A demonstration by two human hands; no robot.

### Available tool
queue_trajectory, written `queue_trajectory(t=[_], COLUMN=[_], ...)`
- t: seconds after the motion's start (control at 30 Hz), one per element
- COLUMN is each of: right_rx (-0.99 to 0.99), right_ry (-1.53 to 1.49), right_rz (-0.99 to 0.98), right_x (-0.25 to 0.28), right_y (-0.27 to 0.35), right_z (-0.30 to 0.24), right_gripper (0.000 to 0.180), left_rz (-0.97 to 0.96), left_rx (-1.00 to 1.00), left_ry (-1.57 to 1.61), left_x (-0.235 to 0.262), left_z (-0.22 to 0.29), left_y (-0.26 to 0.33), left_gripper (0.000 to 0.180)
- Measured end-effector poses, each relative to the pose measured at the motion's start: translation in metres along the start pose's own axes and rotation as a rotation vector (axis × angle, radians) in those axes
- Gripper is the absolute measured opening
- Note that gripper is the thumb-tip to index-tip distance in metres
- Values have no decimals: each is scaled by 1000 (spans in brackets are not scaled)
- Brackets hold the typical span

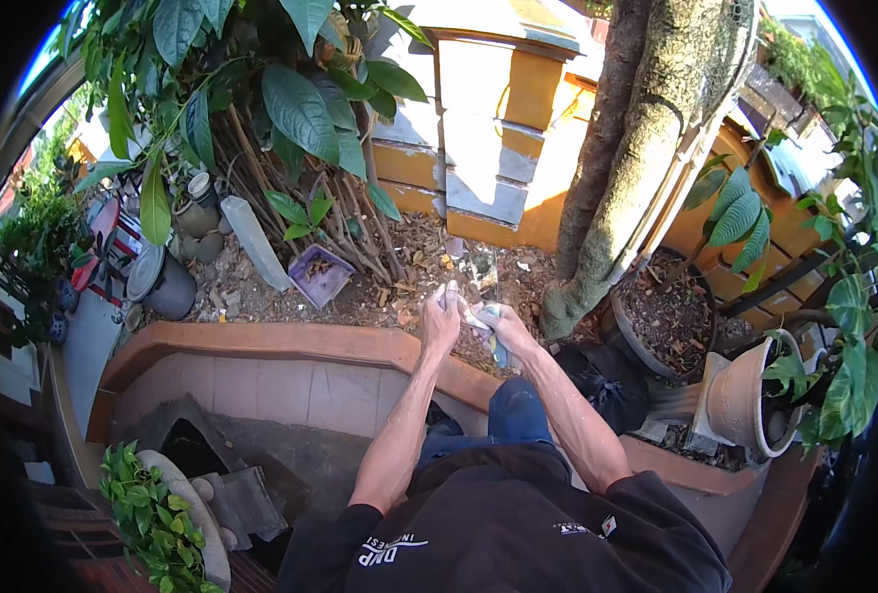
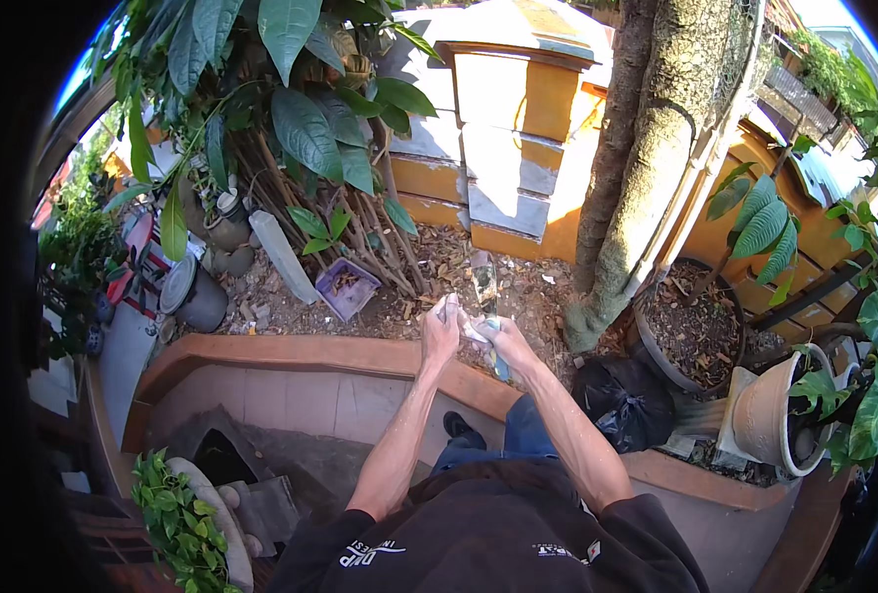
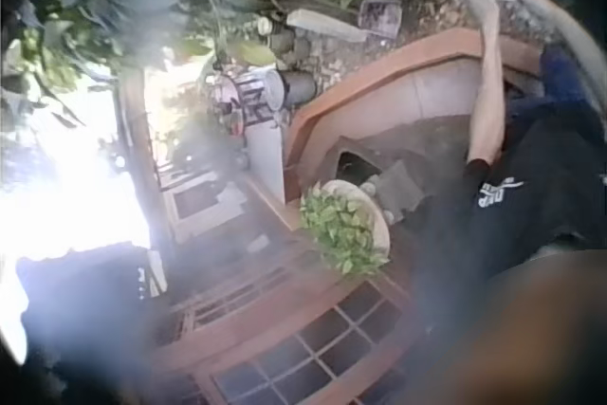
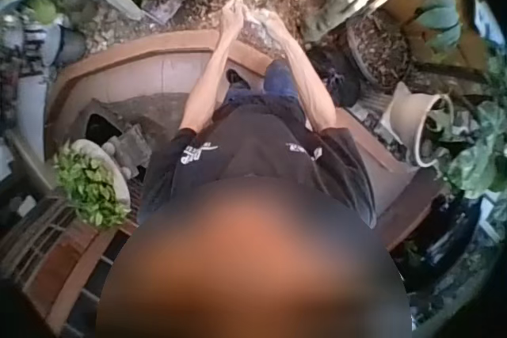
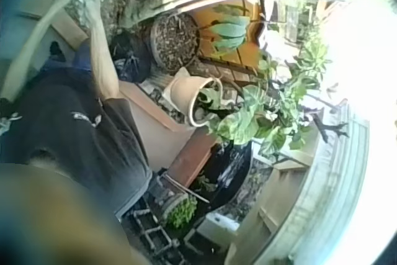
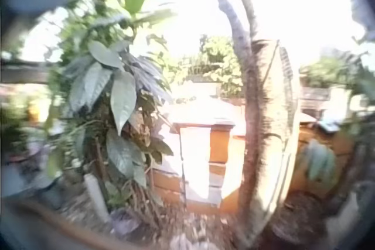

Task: Scraping peeling paint and sanding the surface of an exterior wall.

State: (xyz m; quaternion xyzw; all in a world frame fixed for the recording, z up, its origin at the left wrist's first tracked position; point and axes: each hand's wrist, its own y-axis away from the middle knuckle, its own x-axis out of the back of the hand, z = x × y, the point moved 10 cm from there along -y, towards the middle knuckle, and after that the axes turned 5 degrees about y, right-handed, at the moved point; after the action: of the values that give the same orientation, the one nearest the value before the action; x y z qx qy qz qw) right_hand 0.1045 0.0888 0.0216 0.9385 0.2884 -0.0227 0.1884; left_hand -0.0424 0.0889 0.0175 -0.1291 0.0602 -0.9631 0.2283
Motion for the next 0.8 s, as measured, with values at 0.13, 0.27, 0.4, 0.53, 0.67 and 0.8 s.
queue_trajectory(t=[0.13,0.27,0.4,0.53,0.67,0.8], right_rx=[96,93,72,-43,7,20], right_ry=[-71,40,108,200,284,340], right_rz=[66,106,69,32,-11,-10], right_x=[-22,-42,-77,-92,-101,-111], right_y=[-48,-44,-64,-78,-99,-119], right_z=[-21,-3,-6,-18,-39,-45], right_gripper=[18,15,17,21,22,22], left_rz=[-137,-237,-102,-79,-240,-98], left_rx=[199,573,436,327,357,261], left_ry=[314,487,316,398,413,371], left_x=[30,39,74,99,104,122], left_z=[-6,-47,-65,-52,-50,-52], left_y=[-44,0,-16,-39,-53,-67], left_gripper=[59,57,50,52,47,46])
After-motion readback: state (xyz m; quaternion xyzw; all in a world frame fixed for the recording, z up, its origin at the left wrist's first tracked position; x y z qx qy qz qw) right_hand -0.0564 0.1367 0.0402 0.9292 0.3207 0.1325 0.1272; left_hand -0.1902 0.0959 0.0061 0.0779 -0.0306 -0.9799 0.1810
